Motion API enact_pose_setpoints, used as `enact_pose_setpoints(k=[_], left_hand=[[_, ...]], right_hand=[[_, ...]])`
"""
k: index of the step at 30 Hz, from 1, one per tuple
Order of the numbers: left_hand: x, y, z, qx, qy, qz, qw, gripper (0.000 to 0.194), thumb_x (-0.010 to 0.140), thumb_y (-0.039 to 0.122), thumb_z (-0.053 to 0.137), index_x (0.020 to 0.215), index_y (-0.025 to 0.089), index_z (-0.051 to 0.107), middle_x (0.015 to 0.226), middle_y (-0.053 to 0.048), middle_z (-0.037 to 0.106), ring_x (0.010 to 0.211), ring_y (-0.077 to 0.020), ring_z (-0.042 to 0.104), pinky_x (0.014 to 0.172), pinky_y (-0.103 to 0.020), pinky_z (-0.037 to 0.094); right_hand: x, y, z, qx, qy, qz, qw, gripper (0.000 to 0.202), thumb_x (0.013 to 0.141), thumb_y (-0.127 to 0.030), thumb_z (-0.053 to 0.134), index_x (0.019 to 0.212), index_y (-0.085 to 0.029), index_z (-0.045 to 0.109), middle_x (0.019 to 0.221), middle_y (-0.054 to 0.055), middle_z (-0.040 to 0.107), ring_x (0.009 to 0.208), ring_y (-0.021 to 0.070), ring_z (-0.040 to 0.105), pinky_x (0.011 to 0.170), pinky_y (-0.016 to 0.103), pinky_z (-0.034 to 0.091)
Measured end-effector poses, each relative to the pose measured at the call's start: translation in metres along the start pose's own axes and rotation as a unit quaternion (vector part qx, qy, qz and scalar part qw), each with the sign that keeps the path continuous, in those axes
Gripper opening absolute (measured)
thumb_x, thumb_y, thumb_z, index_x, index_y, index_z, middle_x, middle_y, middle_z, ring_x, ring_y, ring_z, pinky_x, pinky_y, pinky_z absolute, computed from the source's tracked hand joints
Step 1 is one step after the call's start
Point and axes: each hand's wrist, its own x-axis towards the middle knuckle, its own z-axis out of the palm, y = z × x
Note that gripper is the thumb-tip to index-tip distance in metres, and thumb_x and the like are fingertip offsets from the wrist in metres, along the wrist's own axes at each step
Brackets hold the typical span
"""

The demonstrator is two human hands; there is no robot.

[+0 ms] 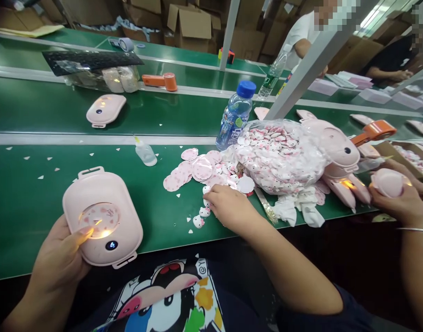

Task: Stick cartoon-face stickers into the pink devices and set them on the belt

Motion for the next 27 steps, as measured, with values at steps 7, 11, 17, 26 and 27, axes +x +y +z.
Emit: enact_pose_setpoints(k=[7,11,17,26,27], left_hand=[[-0.001,0.001,0.002,-0.005,0.015,-0.002,1.000,0.041,0.058,0.012,0.078,0.097,0.017,0.067,0.086,-0.001,0.074,0.072,-0.0197,0.067,0.058,-0.027,0.060],[0.000,-0.001,-0.001,-0.010,0.025,-0.006,1.000,0.046,0.057,0.011,0.078,0.101,0.016,0.066,0.088,-0.003,0.074,0.073,-0.0210,0.067,0.059,-0.028,0.060],[-0.002,0.001,-0.002,-0.019,0.009,-0.016,1.000,0.048,0.059,0.013,0.079,0.105,0.016,0.066,0.091,-0.004,0.074,0.076,-0.0217,0.067,0.060,-0.029,0.061],[-0.024,0.000,0.002,-0.023,-0.066,-0.036,0.997,0.054,0.063,0.023,0.085,0.111,0.018,0.061,0.096,-0.005,0.075,0.080,-0.0228,0.071,0.065,-0.028,0.061],[-0.028,-0.002,0.005,-0.022,-0.090,-0.034,0.995,0.055,0.065,0.026,0.085,0.114,0.019,0.060,0.099,-0.006,0.075,0.084,-0.0234,0.071,0.067,-0.028,0.061]], right_hand=[[0.014,0.000,-0.005,-0.038,-0.019,-0.011,0.999,0.020,0.081,-0.013,0.057,0.099,-0.018,0.063,0.103,0.008,0.061,0.097,0.0222,0.061,0.075,0.031,0.047],[0.017,0.001,-0.009,-0.060,-0.034,-0.037,0.997,0.023,0.078,-0.014,0.059,0.100,-0.016,0.062,0.105,0.008,0.060,0.098,0.0221,0.060,0.079,0.031,0.046],[0.022,-0.001,-0.008,-0.092,-0.039,-0.050,0.994,0.020,0.075,-0.016,0.061,0.094,-0.013,0.063,0.099,0.011,0.062,0.091,0.0241,0.061,0.075,0.032,0.046],[0.020,-0.010,-0.022,-0.072,0.042,-0.083,0.993,0.015,0.070,-0.015,0.059,0.085,-0.015,0.059,0.089,0.009,0.061,0.083,0.0222,0.059,0.074,0.033,0.046],[0.016,-0.020,-0.027,-0.057,0.062,-0.093,0.992,0.016,0.071,-0.015,0.058,0.087,-0.015,0.059,0.090,0.008,0.060,0.084,0.0211,0.058,0.075,0.032,0.046]])
